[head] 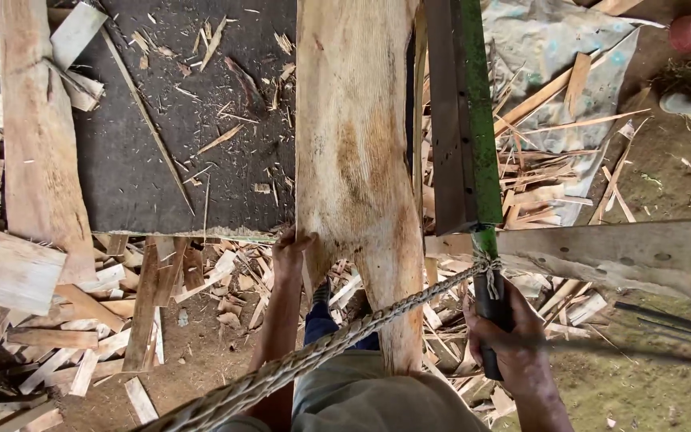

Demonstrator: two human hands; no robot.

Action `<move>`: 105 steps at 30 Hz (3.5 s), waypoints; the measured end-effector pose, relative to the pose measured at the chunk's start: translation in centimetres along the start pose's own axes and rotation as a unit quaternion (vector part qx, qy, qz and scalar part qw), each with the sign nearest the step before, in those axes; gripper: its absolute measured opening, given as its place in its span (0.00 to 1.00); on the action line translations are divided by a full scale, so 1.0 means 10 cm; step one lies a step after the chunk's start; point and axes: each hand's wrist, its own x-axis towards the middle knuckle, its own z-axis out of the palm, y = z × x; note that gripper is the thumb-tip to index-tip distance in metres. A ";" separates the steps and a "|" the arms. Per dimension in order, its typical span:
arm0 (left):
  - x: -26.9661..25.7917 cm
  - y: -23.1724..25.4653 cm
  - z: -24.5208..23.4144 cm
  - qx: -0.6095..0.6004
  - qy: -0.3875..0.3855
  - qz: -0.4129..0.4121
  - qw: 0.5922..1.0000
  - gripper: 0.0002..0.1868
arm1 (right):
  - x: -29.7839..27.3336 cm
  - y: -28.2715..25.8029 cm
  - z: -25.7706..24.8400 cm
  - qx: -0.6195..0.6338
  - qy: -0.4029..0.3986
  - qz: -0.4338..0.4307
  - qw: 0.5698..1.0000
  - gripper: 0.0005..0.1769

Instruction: Manually sawing or shaving thin layers off large wooden planks using a lever-operated saw.

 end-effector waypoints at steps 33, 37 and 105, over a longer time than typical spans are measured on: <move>-0.09 -0.12 -0.19 -0.010 -0.007 -0.001 1.000 0.26 | 0.07 0.17 -0.01 -0.059 -0.005 -0.035 0.998 0.24; 0.07 -0.14 -0.03 0.053 0.011 0.002 0.999 0.16 | 0.07 0.17 -0.04 -0.101 -0.002 -0.035 0.994 0.26; 1.53 0.91 1.56 0.243 0.076 0.001 0.967 0.19 | 0.35 1.01 -0.01 -0.346 0.065 -0.034 0.935 0.36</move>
